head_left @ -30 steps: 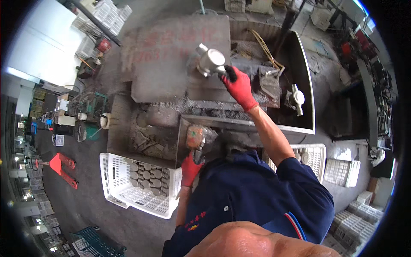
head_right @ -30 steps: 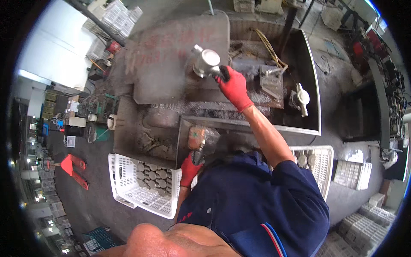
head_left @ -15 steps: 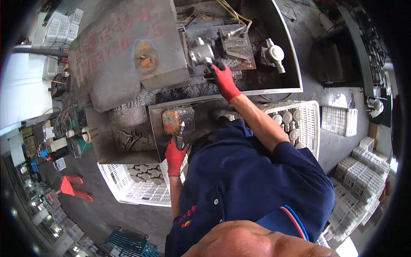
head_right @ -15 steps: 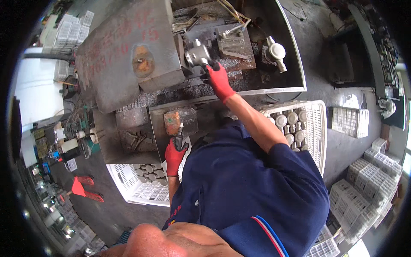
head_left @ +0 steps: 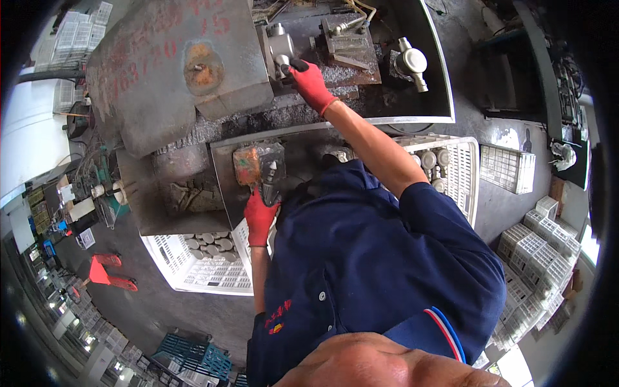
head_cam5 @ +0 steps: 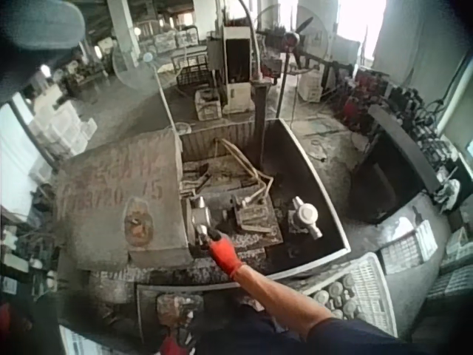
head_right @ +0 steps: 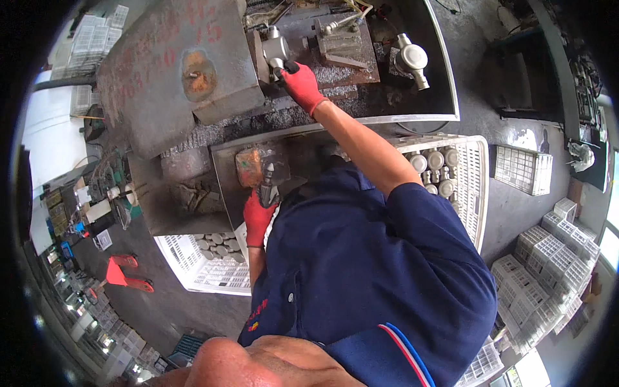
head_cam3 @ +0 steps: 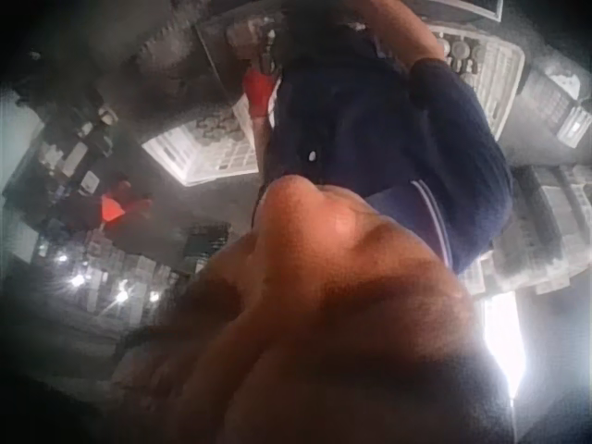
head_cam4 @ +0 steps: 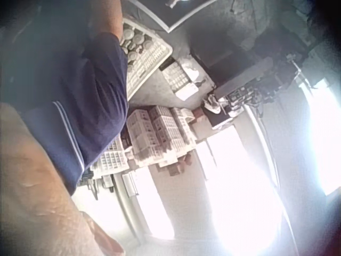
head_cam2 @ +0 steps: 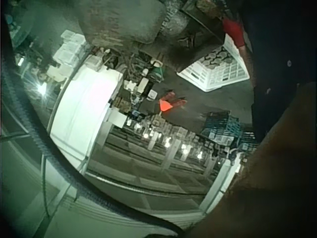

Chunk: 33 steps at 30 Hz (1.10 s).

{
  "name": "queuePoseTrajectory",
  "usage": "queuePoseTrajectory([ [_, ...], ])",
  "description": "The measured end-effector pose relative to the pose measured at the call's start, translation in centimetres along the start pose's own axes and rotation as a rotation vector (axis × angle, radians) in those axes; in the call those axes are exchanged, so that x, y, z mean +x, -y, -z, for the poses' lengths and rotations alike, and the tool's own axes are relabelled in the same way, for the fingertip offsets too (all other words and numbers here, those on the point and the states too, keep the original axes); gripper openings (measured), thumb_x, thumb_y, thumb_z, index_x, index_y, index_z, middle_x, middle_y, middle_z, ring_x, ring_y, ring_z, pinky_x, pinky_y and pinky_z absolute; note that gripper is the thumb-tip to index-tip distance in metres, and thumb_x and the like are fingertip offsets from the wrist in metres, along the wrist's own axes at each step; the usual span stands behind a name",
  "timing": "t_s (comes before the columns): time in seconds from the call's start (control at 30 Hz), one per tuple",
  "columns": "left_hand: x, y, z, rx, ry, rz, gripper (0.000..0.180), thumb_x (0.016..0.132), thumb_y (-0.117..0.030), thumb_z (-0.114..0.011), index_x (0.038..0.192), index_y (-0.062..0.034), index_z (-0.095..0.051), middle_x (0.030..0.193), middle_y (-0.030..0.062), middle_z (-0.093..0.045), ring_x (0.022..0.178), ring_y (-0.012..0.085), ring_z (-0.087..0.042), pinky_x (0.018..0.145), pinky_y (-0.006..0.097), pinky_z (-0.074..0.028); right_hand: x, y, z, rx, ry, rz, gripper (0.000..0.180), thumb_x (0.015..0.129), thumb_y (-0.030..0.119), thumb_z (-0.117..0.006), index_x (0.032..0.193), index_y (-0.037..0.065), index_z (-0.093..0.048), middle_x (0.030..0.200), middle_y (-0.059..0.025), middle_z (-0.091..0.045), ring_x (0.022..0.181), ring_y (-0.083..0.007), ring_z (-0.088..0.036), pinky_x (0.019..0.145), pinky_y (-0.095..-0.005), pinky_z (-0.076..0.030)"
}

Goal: The person grinds and smooths metal valve or pipe components using a handheld grinder.

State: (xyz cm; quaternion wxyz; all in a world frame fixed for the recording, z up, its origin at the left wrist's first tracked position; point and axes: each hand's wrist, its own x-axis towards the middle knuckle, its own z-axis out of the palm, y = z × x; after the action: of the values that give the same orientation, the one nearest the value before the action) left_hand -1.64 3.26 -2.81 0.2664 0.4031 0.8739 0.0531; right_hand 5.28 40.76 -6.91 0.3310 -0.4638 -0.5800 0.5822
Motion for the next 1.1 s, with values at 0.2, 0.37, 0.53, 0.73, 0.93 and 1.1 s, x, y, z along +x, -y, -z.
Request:
queuePoseTrajectory([
  [0.2,1.6,-0.6,0.0,-0.041,0.085,0.018,0.091,0.07,-0.04,-0.083,0.144,-0.007,-0.042,0.115,0.0221,-0.065,0.107,0.039,-0.062,0.086,0.049,-0.052,-0.4,-0.3,0.0,-0.195,-0.094,0.113,0.032,0.084,0.031,-0.071,0.1,0.004,-0.071,0.093,-0.0227,-0.069,0.088,-0.042,-0.066,0.074,-0.0454,-0.052],
  [0.37,2.0,1.9,-2.8,0.065,-0.025,-0.109,0.091,0.068,-0.038,-0.085,0.142,-0.0047,-0.042,0.125,0.0196,-0.061,0.106,0.0372,-0.064,0.087,0.049,-0.052,0.4,0.1,0.2,0.204,0.036,-0.065,0.034,0.087,0.023,-0.073,0.108,-0.003,-0.068,0.084,-0.0083,-0.07,0.068,-0.0146,-0.059,0.064,-0.0322,-0.049],
  [0.53,1.7,-0.7,0.0,0.013,-0.074,-0.031,0.083,0.069,-0.034,-0.086,0.134,-0.004,-0.044,0.143,0.0203,-0.044,0.111,0.037,-0.062,0.087,0.048,-0.053,-0.1,1.3,1.3,0.242,0.145,-0.209,0.03,0.091,0.02,-0.068,0.116,0.003,-0.065,0.092,-0.0025,-0.064,0.078,-0.0147,-0.059,0.066,-0.0335,-0.049],
  [0.73,3.8,0.2,0.2,-0.047,-0.084,0.01,0.077,0.068,-0.03,-0.087,0.129,-0.0072,-0.047,0.151,0.0244,-0.03,0.117,0.0396,-0.059,0.089,0.047,-0.053,-0.7,1.9,1.3,0.201,0.193,-0.236,0.029,0.093,0.023,-0.066,0.116,0.007,-0.065,0.104,-0.004,-0.067,0.095,-0.0191,-0.066,0.076,-0.0371,-0.054],
  [0.93,6.3,2.0,-1.7,0.078,-0.161,-0.061,0.078,0.068,-0.033,-0.086,0.13,-0.007,-0.048,0.151,0.0246,-0.031,0.13,0.0409,-0.046,0.095,0.051,-0.049,-0.6,1.4,0.8,0.213,0.164,-0.248,0.028,0.094,0.022,-0.064,0.117,0.007,-0.065,0.104,-0.0062,-0.069,0.096,-0.0201,-0.067,0.078,-0.0367,-0.053],
  [1.1,4.7,2.1,-1.0,0.036,-0.26,-0.164,0.08,0.067,-0.035,-0.086,0.132,-0.0078,-0.047,0.149,0.0233,-0.033,0.124,0.0419,-0.052,0.093,0.052,-0.05,0.8,0.5,0.9,0.29,0.103,-0.32,0.03,0.094,0.013,-0.065,0.122,0.005,-0.063,0.103,-0.0091,-0.069,0.086,-0.0229,-0.07,0.066,-0.0378,-0.058],
])
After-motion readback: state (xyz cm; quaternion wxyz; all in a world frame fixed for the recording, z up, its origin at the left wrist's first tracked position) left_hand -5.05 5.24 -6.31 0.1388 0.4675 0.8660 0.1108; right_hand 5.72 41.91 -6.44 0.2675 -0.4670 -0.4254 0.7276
